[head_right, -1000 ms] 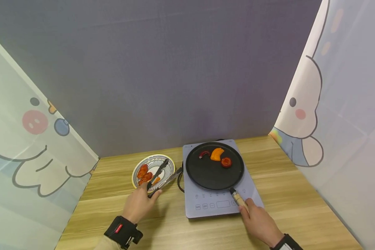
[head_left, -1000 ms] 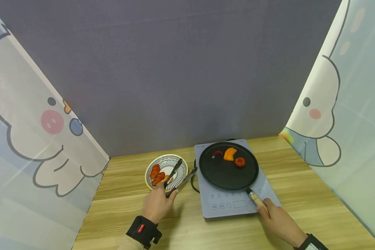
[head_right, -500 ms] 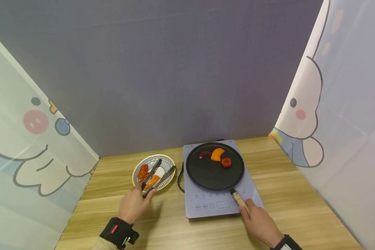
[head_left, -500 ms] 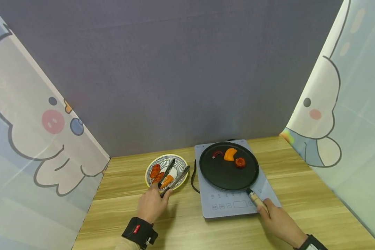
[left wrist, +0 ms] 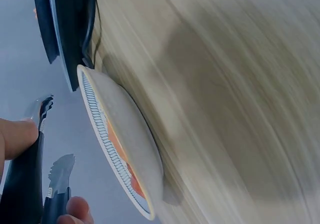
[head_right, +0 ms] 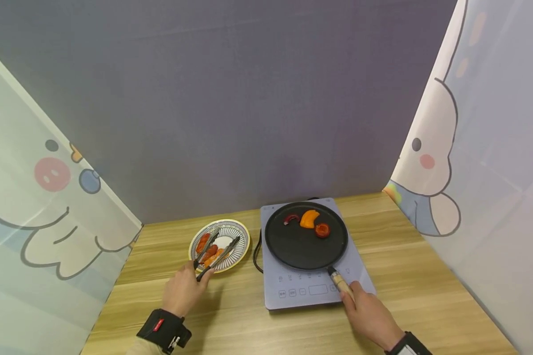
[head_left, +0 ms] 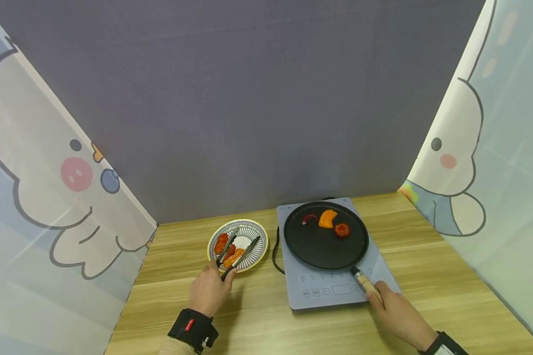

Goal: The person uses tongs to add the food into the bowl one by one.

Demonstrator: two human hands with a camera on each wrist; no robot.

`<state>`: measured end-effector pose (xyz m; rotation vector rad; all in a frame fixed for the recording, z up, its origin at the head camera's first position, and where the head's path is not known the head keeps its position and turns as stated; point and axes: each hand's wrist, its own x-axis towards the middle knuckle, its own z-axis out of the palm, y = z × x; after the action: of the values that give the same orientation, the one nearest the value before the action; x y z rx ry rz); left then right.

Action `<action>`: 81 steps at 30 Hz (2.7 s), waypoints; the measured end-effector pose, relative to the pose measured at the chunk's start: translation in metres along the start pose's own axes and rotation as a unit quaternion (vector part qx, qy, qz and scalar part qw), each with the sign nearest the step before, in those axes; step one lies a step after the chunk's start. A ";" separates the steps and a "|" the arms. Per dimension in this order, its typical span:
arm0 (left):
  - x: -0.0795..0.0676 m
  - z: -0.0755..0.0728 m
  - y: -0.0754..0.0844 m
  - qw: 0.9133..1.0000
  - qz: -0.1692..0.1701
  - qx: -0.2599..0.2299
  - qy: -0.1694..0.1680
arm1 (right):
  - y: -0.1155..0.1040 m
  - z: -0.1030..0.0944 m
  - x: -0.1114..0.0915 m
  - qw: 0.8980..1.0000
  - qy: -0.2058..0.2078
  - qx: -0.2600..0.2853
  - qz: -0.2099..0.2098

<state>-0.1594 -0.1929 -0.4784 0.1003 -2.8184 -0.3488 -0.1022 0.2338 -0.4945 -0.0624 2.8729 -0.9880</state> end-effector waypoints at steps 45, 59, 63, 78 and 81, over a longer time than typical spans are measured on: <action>0.017 0.011 -0.038 0.997 -0.074 0.007 -0.015 | 0.003 0.001 0.000 1.000 0.000 -0.001 -0.003; 0.023 0.013 -0.043 0.996 -0.080 0.001 -0.050 | 0.002 0.001 0.000 1.000 0.005 0.000 -0.001; 0.028 0.009 -0.041 0.994 -0.080 -0.005 -0.068 | 0.002 0.001 0.000 1.000 0.003 0.000 0.000; 0.045 0.002 -0.041 0.992 -0.072 0.010 -0.105 | 0.000 0.001 -0.002 1.000 0.006 -0.005 0.000; 0.050 -0.002 -0.039 0.990 -0.064 0.010 -0.123 | 0.000 0.001 -0.002 1.000 0.007 -0.007 -0.001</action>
<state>-0.2049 -0.2364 -0.4717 0.2606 -3.0683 -0.3857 -0.1005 0.2333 -0.4947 -0.0595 2.8930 -0.9727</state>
